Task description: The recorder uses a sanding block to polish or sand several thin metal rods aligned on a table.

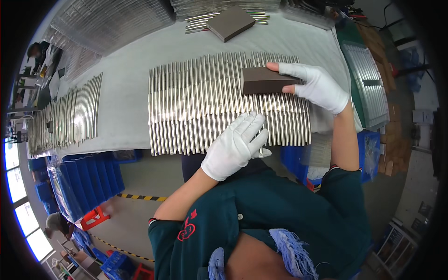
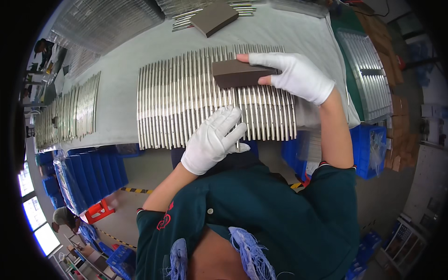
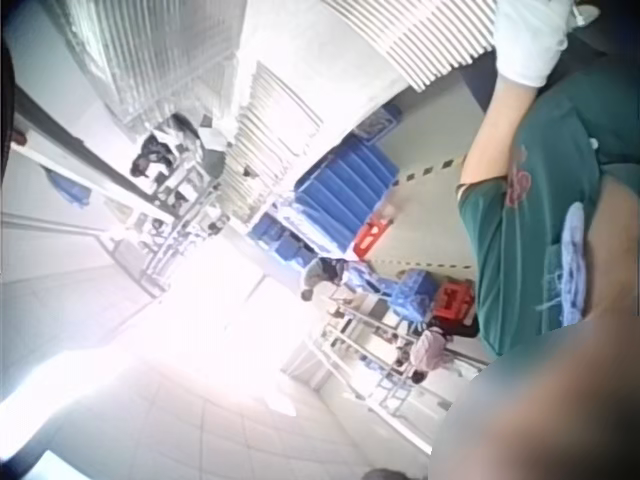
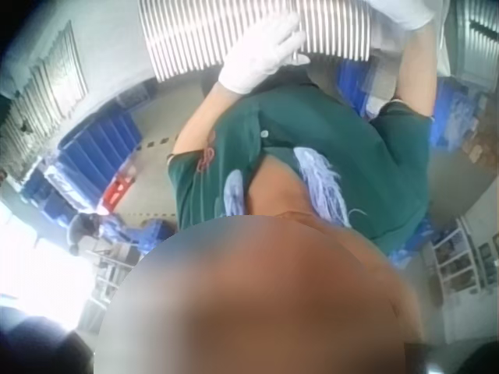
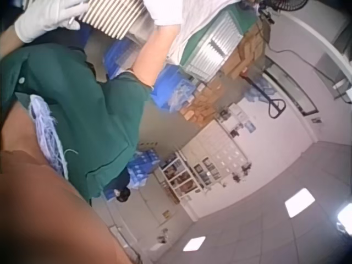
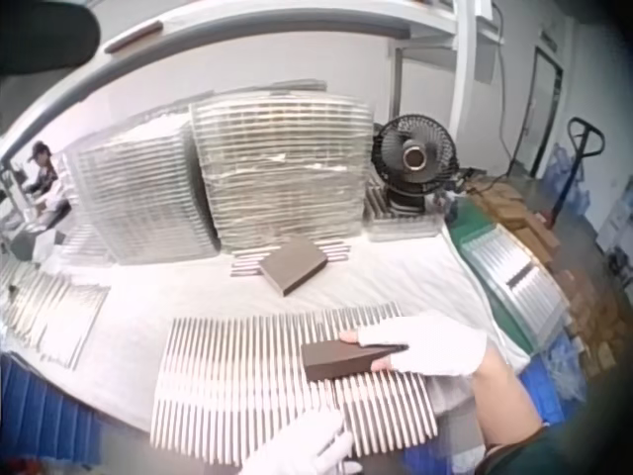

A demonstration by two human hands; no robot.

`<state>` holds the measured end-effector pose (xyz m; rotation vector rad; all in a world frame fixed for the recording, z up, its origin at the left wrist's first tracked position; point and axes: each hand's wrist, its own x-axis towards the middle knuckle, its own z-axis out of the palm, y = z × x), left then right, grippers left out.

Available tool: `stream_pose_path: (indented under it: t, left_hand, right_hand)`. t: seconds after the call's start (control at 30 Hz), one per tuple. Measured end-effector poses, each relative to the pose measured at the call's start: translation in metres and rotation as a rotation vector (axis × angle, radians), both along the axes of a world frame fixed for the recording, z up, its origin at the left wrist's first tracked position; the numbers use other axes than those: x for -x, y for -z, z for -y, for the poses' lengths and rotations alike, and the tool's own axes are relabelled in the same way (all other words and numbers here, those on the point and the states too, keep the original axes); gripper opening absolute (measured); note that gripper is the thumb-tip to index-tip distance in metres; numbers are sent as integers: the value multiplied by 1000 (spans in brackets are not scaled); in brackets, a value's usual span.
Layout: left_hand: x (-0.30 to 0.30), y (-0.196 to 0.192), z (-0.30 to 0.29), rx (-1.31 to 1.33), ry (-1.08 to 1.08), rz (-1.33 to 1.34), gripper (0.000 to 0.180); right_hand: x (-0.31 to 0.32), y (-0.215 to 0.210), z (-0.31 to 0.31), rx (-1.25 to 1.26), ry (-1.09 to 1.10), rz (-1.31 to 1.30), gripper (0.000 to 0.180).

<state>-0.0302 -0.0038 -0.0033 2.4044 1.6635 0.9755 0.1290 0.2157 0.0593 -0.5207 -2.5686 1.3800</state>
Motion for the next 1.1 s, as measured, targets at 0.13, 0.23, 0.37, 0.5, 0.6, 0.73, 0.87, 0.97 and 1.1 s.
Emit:
stream_pose_path:
  t: [0.13,0.23,0.37,0.5,0.6,0.73,0.87,0.97,1.1]
  left_hand:
    - [-1,2,-2,-11,4,12,59]
    - [-1,1,-1,1,5,-2,60]
    - [1,2,0,-22,-2,4,60]
    - [0,0,-1,10,5,37,60]
    - [-1,2,-1,1,-8,22,59]
    - [-1,1,-1,-3,0,21,59]
    - [-2,-2,-3,22,18,12,58]
    - [-2,-1,-3,15,1,-11,58]
    - [0,-1,-1,33,9,12,59]
  right_hand:
    - [-2,2,3,80,53,-59,55]
    - [8,0,14,-160,12,-29,56]
    - [-24,-19,-8,142,78,92,59]
    - [-31,-21,-3,240,121,6,59]
    - [5,-3,13,-18,-8,27,59]
    - [-2,-7,4,-8,20,17,57]
    - [-6,-12,2,24,53,18,60]
    - [9,-4,12,-236,-30,-41,62]
    - [-16,-16,-11,142,39,120,60]
